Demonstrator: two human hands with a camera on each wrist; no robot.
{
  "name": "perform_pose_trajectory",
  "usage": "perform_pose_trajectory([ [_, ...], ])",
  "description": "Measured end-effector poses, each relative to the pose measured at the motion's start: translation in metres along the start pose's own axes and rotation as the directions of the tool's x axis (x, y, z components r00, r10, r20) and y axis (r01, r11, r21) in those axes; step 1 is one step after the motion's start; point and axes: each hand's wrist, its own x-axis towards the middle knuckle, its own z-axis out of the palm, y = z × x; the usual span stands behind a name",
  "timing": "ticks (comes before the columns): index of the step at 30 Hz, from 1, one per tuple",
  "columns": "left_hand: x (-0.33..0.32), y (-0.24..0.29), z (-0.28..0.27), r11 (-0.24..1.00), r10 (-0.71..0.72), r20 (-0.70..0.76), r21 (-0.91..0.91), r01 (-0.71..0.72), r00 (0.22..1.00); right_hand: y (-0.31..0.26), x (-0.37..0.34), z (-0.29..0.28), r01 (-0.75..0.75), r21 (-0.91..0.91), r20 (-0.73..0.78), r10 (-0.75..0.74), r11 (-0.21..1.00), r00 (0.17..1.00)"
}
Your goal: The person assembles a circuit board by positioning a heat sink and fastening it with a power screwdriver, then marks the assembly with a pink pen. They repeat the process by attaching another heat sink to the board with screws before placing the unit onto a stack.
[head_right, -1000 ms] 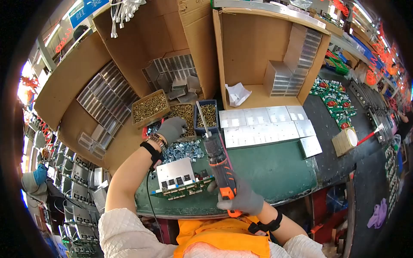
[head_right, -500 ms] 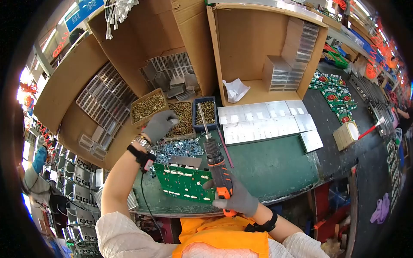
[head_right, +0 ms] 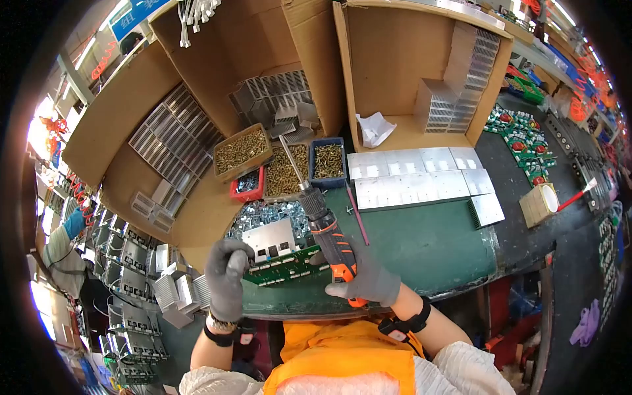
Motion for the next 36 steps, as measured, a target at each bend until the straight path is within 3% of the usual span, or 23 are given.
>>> perform_pose_trajectory([
  [2,-0.017,0.004,-0.001,1.000,-0.023,-0.017,0.015,0.024,1.000,-0.005,-0.006,0.001,-0.020,0.033,0.027,0.019,0.999,0.999],
  [4,-0.029,0.012,-0.002,0.994,-0.085,0.068,-0.066,0.090,0.994,-0.009,-0.014,0.002,-0.178,0.079,0.097,0.170,0.981,0.981],
  [5,-0.031,0.014,-0.003,0.994,-0.088,0.066,-0.066,0.092,0.994,-0.009,-0.016,0.006,-0.181,0.080,0.098,0.173,0.980,0.980],
  [8,-0.029,0.020,-0.014,0.970,-0.218,0.279,-0.043,0.239,0.935,-0.005,-0.023,0.017,-0.133,0.026,0.104,0.129,0.991,0.986],
  [9,-0.024,0.024,-0.018,0.971,-0.214,0.284,-0.040,0.234,0.935,-0.004,-0.024,0.017,-0.102,0.018,0.104,0.100,0.995,0.990],
  [11,-0.013,0.034,-0.022,0.945,-0.281,0.434,-0.030,0.326,0.856,-0.005,-0.026,0.017,-0.067,0.011,0.101,0.065,0.998,0.993],
  [15,0.016,0.041,-0.023,0.923,-0.342,0.455,-0.002,0.385,0.822,-0.003,-0.022,0.013,-0.076,-0.018,0.131,0.078,0.997,0.988],
  [17,0.040,0.039,-0.017,0.958,-0.254,0.255,-0.067,0.279,0.933,-0.001,-0.024,0.012,-0.067,-0.044,0.153,0.073,0.997,0.985],
  [18,0.055,0.040,-0.015,0.959,-0.252,0.245,-0.067,0.275,0.936,-0.001,-0.026,0.012,-0.074,-0.093,0.129,0.086,0.993,0.988],
  [20,0.083,0.042,-0.012,0.878,-0.318,0.226,-0.295,0.376,0.921,-0.004,-0.026,0.013,-0.078,-0.144,0.111,0.094,0.986,0.989],
  [21,0.093,0.038,-0.013,0.881,-0.314,0.223,-0.293,0.371,0.923,-0.008,-0.027,0.013,-0.104,-0.148,0.107,0.121,0.983,0.987],
  [23,0.112,0.028,-0.013,0.766,-0.289,0.341,-0.478,0.430,0.895,-0.016,-0.025,0.014,-0.119,-0.153,0.094,0.134,0.981,0.986],
  [25,0.118,0.026,-0.006,0.764,-0.261,0.360,-0.489,0.420,0.895,-0.023,-0.025,0.013,-0.130,-0.204,0.106,0.153,0.970,0.982],
  [27,0.122,0.020,-0.002,0.674,-0.213,0.441,-0.579,0.458,0.872,-0.028,-0.024,0.014,-0.135,-0.181,0.096,0.154,0.974,0.983],
  [36,0.115,0.026,-0.004,0.735,-0.221,0.412,-0.526,0.428,0.884,-0.025,-0.025,0.014,-0.164,-0.161,0.088,0.180,0.973,0.980],
])
